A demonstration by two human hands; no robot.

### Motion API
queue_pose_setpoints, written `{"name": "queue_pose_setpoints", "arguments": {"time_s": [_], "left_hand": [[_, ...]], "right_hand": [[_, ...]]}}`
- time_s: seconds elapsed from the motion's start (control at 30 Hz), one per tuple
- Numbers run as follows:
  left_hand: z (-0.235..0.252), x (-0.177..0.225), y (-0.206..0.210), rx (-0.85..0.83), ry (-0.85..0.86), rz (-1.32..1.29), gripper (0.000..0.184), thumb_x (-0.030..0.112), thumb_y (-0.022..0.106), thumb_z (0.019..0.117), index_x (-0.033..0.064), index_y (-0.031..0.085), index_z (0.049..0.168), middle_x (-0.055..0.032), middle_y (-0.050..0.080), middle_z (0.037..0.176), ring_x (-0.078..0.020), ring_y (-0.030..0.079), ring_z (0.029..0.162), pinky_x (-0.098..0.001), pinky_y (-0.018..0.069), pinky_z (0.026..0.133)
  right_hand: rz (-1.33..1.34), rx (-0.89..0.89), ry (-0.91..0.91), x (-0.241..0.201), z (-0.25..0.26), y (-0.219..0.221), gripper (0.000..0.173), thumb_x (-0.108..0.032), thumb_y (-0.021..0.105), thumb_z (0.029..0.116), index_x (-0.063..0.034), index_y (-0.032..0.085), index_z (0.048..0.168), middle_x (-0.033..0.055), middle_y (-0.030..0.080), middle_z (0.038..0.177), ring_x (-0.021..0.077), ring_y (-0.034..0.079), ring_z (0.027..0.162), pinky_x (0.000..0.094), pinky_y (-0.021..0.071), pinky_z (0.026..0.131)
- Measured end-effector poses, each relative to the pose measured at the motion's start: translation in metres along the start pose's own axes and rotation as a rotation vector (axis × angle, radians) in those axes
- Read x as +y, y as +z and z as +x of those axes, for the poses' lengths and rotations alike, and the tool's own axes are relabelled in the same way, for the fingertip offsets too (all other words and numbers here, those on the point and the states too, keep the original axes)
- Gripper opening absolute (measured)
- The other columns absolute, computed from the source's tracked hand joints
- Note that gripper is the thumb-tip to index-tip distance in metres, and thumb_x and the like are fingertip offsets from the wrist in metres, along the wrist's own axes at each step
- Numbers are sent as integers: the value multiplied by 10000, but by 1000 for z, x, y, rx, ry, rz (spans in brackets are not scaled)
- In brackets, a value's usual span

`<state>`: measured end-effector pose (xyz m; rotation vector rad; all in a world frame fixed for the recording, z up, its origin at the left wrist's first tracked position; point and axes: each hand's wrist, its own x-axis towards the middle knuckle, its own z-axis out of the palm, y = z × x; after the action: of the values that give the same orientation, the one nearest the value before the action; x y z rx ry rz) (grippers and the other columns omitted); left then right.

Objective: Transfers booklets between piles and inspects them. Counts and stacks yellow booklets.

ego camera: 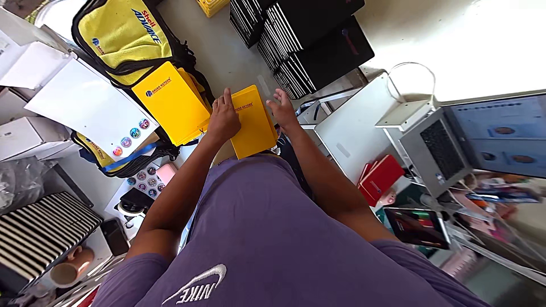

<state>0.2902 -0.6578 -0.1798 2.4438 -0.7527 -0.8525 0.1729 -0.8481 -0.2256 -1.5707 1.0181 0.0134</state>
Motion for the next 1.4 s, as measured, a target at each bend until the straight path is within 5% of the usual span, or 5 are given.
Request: {"name": "queue_pose_setpoints", "arguments": {"time_s": [0.2,0.33,0.77,1.23,1.4], "left_hand": [[-13,-3,-14,-153,-35,184,768,140,687,902,36,336,1577,-262,529,1389,-473,466,1336,-593,527,969],[-29,12,-44,-142,47,180,351,357,660,991,86,699,1210,-145,714,1085,-391,593,1174,-567,519,940],[-41,-103,-163,113,80,-386,256,243,570,1058,33,717,1053,-36,694,882,-66,641,776,-332,567,774],[15,-184,-155,386,-254,-220,328,312,593,1024,68,690,1220,-179,704,1150,-294,678,1057,-555,518,953],[1,-134,-147,515,-95,-52,444,316,649,960,81,639,1337,-251,488,1470,-454,421,1385,-632,358,1124]], "right_hand": [[-40,47,-197,10,-22,19,594,-16,498,887,-82,477,1477,130,507,1518,223,676,1140,411,597,913],[10,35,-244,15,-28,17,524,-25,484,923,-70,513,1445,130,548,1475,212,694,1082,406,605,881],[-595,-78,-480,-15,-9,19,357,-247,656,976,-115,668,1307,154,495,1514,286,503,1391,468,482,1112],[-757,-70,-459,-29,-1,36,277,-210,657,956,-118,662,1218,137,497,1516,292,576,1310,466,548,1008],[-757,-68,-461,-30,1,37,305,-197,668,948,-113,650,1240,136,514,1498,283,567,1326,470,544,1020]]}}
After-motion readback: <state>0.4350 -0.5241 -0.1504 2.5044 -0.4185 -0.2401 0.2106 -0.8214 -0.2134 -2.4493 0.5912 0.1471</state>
